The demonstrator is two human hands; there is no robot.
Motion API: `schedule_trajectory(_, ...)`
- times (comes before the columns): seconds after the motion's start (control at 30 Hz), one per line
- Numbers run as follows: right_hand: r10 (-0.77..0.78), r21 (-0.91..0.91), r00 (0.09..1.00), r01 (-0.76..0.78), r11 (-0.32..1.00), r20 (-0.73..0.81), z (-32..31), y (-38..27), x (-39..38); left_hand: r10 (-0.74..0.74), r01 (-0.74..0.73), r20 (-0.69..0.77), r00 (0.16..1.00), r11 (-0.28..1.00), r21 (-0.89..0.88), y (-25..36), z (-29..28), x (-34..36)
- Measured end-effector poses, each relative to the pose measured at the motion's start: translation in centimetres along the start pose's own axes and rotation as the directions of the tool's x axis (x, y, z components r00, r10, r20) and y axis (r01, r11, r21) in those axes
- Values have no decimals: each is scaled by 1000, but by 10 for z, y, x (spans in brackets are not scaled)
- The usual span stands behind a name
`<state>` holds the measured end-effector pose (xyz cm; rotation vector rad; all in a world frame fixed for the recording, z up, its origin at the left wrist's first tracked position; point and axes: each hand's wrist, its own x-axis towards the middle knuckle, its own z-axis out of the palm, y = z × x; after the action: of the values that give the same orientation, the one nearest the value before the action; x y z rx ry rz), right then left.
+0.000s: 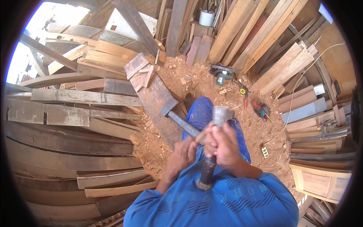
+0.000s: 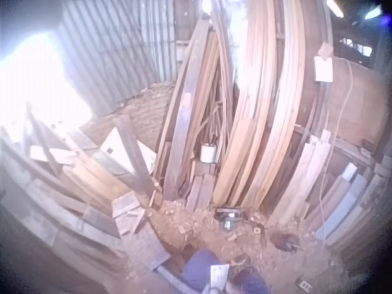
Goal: The person shapes a small piece of wood using a chisel and their hands, repeatedly removing thin shavings from the end and sides of the wooden stick.
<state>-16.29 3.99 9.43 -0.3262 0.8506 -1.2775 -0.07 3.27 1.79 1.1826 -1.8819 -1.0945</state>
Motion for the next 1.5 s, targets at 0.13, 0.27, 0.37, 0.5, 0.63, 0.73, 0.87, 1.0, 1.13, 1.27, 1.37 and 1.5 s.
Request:
schedule_trajectory(0.13, -136, -8, 990, 137, 991, 28, -14, -34, -3, -204, 224, 108, 973, 943, -246, -50, 13, -42)
schedule_trajectory(0.27, -30, 82, 999, 33, 996, -45, -27, -22, 15, -331, 330, 144, 933, 619, -713, -44, 9, -3)
schedule_trajectory(0.37, 64, 147, 997, -67, 987, 31, -23, -14, 23, -285, 291, 165, 944, 486, -824, -27, 10, 31)
schedule_trajectory(0.5, 157, 150, 983, -170, 974, 90, -13, -1, 26, -253, 230, 98, 963, 571, -788, -24, 18, 64)
schedule_trajectory(0.63, 270, 110, 947, -291, 950, 172, 1, 17, 17, -275, 170, -37, 961, 688, -706, -6, 12, 77)
schedule_trajectory(0.73, 263, 24, 946, -272, 962, 190, 5, 24, 15, -119, 79, -58, 991, 882, -465, -17, 0, 72)
schedule_trajectory(0.87, 243, -60, 952, -236, 970, 183, 6, 23, 10, -21, -10, -106, 994, 959, -283, -13, -6, 65)
schedule_trajectory(1.0, 189, -73, 967, -179, 981, 169, 9, 18, 4, 3, -40, -160, 987, 973, -228, 2, -6, 57)
schedule_trajectory(1.13, 150, -77, 974, -139, 987, 171, 6, 14, 4, 98, -120, -205, 974, 988, -96, 9, -5, 44)
schedule_trajectory(1.27, 116, -96, 978, -100, 990, 174, 7, 10, 5, 106, -116, -205, 973, 993, -35, 14, -4, 42)
schedule_trajectory(1.37, 100, -111, 981, -82, 990, 166, 9, 8, 3, 66, -70, -190, 980, 997, -14, 20, -4, 44)
schedule_trajectory(1.5, 85, -112, 982, -67, 991, 167, 5, 5, 2, 64, -76, -193, 979, 995, -59, 22, 2, 37)
